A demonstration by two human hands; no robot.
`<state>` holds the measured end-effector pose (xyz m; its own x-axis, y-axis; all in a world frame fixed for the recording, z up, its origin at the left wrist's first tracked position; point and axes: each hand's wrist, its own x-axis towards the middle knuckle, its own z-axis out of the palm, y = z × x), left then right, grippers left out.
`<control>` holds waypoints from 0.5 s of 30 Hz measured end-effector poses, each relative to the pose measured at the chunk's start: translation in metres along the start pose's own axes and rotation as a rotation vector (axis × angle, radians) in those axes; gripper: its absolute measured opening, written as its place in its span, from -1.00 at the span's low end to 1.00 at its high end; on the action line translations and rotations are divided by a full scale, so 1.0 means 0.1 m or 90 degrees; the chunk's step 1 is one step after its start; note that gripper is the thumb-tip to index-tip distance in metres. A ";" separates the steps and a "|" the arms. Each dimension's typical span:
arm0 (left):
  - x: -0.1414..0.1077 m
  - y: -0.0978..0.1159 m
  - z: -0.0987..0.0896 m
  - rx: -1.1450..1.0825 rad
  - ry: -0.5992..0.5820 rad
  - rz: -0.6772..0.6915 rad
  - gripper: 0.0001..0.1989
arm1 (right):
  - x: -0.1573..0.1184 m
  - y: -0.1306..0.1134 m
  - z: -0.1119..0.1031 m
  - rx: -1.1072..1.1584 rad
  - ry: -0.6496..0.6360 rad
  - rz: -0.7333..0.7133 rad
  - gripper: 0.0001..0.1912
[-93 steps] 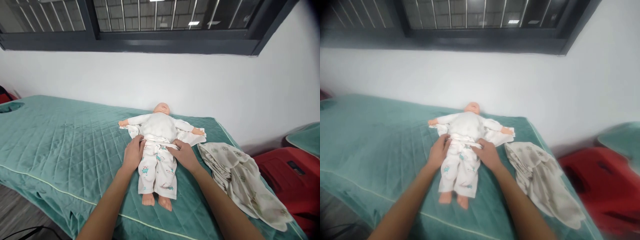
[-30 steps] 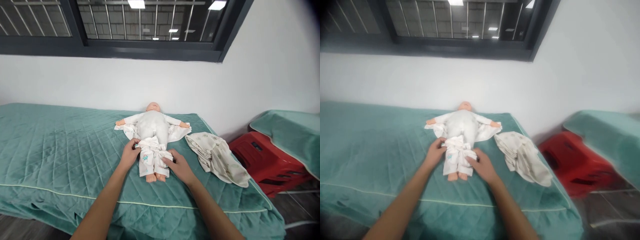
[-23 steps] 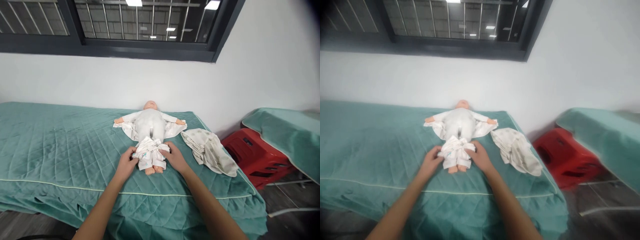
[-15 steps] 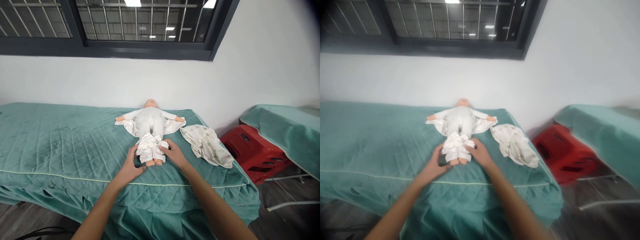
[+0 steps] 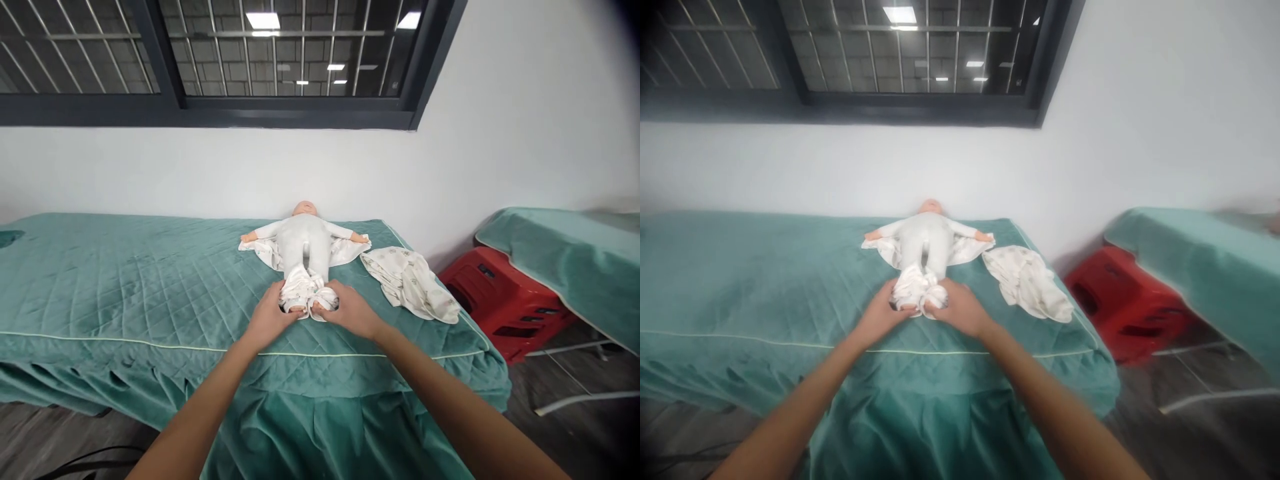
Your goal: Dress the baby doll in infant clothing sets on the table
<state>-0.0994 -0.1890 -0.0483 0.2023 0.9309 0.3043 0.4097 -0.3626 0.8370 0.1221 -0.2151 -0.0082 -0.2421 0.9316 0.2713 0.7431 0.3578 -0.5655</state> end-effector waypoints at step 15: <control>-0.19 0.50 -0.43 0.016 -0.204 -0.093 -0.74 | -0.13 -0.29 -0.45 0.039 -0.181 0.056 -0.73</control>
<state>-0.1213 -0.2228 0.0069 0.4073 0.9131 0.0213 0.4758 -0.2320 0.8484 0.1320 -0.2405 0.0392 -0.3504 0.9366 -0.0045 0.7314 0.2706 -0.6260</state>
